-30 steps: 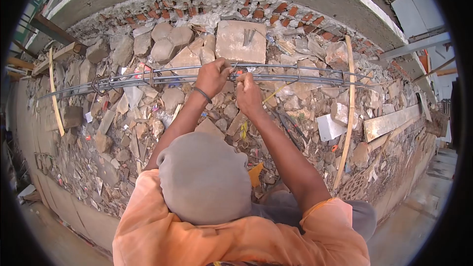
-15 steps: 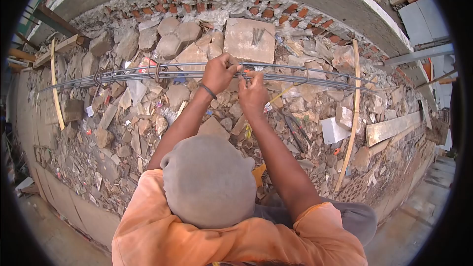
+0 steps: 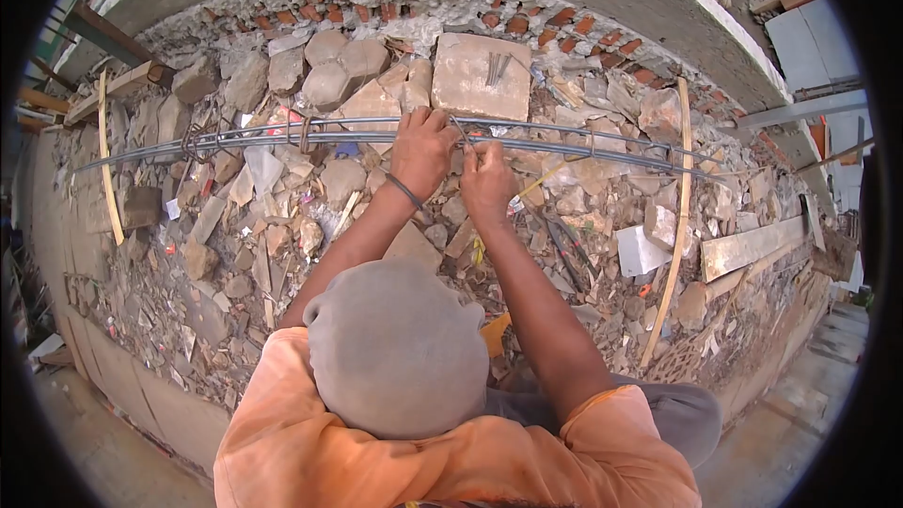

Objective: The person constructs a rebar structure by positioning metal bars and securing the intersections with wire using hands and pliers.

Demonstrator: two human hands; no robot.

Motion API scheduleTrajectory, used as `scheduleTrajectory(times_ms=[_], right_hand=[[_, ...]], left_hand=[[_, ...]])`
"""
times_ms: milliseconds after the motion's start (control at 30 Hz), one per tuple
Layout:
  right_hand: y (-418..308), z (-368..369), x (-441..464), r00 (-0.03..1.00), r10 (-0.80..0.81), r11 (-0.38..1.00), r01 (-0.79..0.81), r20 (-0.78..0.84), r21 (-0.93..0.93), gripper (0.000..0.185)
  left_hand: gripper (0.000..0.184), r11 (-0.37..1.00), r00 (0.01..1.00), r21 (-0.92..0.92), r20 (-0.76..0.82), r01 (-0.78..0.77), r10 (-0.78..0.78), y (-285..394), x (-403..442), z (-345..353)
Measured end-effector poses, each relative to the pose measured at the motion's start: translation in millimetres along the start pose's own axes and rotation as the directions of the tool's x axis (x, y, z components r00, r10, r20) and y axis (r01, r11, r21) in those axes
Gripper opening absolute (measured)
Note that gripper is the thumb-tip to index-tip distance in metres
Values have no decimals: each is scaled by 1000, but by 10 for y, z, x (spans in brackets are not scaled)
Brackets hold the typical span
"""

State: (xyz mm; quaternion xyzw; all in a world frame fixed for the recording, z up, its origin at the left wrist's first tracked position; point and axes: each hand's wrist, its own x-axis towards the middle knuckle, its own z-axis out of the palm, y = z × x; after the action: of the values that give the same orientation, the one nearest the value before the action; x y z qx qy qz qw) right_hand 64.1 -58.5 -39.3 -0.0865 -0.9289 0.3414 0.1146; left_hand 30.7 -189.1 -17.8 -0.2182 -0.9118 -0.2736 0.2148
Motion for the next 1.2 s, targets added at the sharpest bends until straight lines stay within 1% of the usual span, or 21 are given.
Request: scheduleTrajectory(times_ms=[33,133,233,333,433,533,633,733,833,933,1033,1133,1200], right_hand=[[11,-2,-11,1000,-5,1000,5,-15,-1,21],[0,-35,10,1000,-7,995,7,-8,98,20],[-5,-54,-5,1000,-10,1000,9,13,30,19],[-30,-35,-12,1000,18,999,-18,10,41,18],[14,7,-32,1000,17,996,-18,14,90,19],[57,30,-26,999,22,990,-26,25,140,20],[52,42,-35,995,73,982,-84,74,167,21],[68,49,-40,995,62,974,-77,72,213,23],[120,96,-59,998,29,989,-36,56,146,21],[117,132,-46,999,53,966,-54,12,252,21],[90,36,-33,995,58,967,-75,76,244,21],[91,20,-51,989,91,967,-115,115,226,23],[97,36,-65,994,76,962,-94,81,256,24]], left_hand=[[17,998,999,47,11,-33,32,23,10,-25],[21,998,998,9,30,-61,60,-12,29,5],[20,999,997,29,63,-44,42,11,16,26],[20,1000,998,-1,57,-17,17,3,9,99],[19,1000,993,25,120,2,-5,-26,1,101],[16,987,982,-101,153,126,-110,29,-12,101],[15,947,959,-219,211,234,-188,-87,-35,167],[18,920,935,-245,262,304,-239,-98,-44,160],[24,890,815,-126,473,438,-334,-86,70,120],[28,896,806,-83,479,437,-349,-69,142,157],[27,843,795,-257,538,472,-282,-186,172,127],[27,796,763,-303,581,525,-282,-209,192,116],[27,813,799,-339,553,473,-234,-229,178,103]])
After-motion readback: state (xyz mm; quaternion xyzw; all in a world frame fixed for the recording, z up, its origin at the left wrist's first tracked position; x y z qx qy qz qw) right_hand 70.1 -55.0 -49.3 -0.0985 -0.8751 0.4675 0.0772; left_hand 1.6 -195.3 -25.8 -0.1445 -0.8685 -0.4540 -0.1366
